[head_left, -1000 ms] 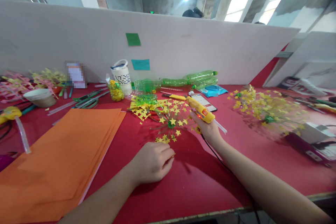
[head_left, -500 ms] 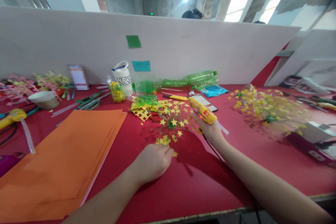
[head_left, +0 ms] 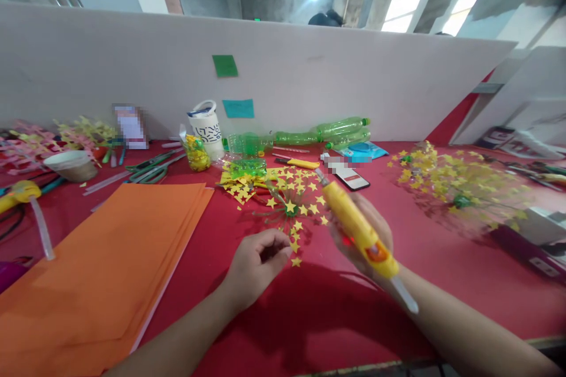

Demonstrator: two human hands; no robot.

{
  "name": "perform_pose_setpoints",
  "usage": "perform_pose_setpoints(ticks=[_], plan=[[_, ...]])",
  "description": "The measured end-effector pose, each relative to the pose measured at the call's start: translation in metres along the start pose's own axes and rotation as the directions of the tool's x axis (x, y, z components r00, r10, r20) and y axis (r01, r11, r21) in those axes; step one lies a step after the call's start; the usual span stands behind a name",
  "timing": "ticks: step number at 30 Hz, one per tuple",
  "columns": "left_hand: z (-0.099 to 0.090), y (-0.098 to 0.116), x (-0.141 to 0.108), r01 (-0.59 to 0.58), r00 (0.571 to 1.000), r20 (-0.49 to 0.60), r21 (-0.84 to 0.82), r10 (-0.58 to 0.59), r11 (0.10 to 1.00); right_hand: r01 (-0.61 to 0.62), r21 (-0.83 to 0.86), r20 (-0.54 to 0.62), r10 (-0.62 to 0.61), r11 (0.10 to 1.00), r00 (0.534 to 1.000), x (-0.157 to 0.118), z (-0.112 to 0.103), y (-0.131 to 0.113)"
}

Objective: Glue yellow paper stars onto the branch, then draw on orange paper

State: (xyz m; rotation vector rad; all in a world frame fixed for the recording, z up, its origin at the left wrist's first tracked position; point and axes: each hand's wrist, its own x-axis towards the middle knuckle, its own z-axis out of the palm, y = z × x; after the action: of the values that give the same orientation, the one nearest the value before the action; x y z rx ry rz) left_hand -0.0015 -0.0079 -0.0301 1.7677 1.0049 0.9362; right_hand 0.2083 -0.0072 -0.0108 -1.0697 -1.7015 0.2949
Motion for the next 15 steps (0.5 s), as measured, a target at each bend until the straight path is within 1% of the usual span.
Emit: perform_pose_setpoints(ticks=[1, 2, 3, 5, 6, 8, 10, 13, 15], plan=[[0.0, 0.002, -0.001, -0.022, 1.0, 0.002, 0.007, 0.021, 1.0, 0.066, 0.018, 0.054, -0.067, 0.998, 0.996, -0.004, 0.002, -0.004], [0.001, 0.002, -0.002, -0.041, 0.999, 0.009, 0.015, 0.041, 0.999, 0.153, 0.05, 0.124, -0.158, 0.987, 0.98, -0.007, 0.005, -0.007], [0.001, 0.003, -0.003, -0.06, 0.998, 0.016, 0.022, 0.06, 0.998, 0.21, 0.081, 0.198, -0.222, 0.974, 0.955, -0.01, 0.009, -0.01], [0.003, 0.001, -0.004, -0.101, 0.995, 0.019, 0.028, 0.1, 0.995, 0.261, 0.117, 0.305, -0.285, 0.958, 0.909, -0.014, 0.015, -0.013], [0.003, 0.0, -0.004, -0.119, 0.993, 0.013, 0.029, 0.119, 0.992, 0.261, 0.122, 0.334, -0.287, 0.958, 0.898, -0.015, 0.018, -0.013], [0.004, -0.003, -0.003, -0.143, 0.99, 0.008, 0.037, 0.142, 0.989, 0.261, 0.125, 0.346, -0.289, 0.957, 0.893, -0.016, 0.022, -0.012], [0.005, -0.004, -0.002, -0.134, 0.991, 0.003, 0.05, 0.134, 0.99, 0.278, 0.129, 0.337, -0.306, 0.952, 0.891, -0.017, 0.024, -0.011], [0.004, -0.004, -0.001, -0.1, 0.995, -0.022, 0.033, 0.101, 0.994, 0.321, 0.097, 0.285, -0.336, 0.942, 0.898, -0.017, 0.023, -0.011], [0.004, -0.004, 0.0, -0.1, 0.995, -0.017, 0.01, 0.101, 0.995, 0.361, 0.04, 0.257, -0.359, 0.932, 0.897, -0.015, 0.021, -0.012]])
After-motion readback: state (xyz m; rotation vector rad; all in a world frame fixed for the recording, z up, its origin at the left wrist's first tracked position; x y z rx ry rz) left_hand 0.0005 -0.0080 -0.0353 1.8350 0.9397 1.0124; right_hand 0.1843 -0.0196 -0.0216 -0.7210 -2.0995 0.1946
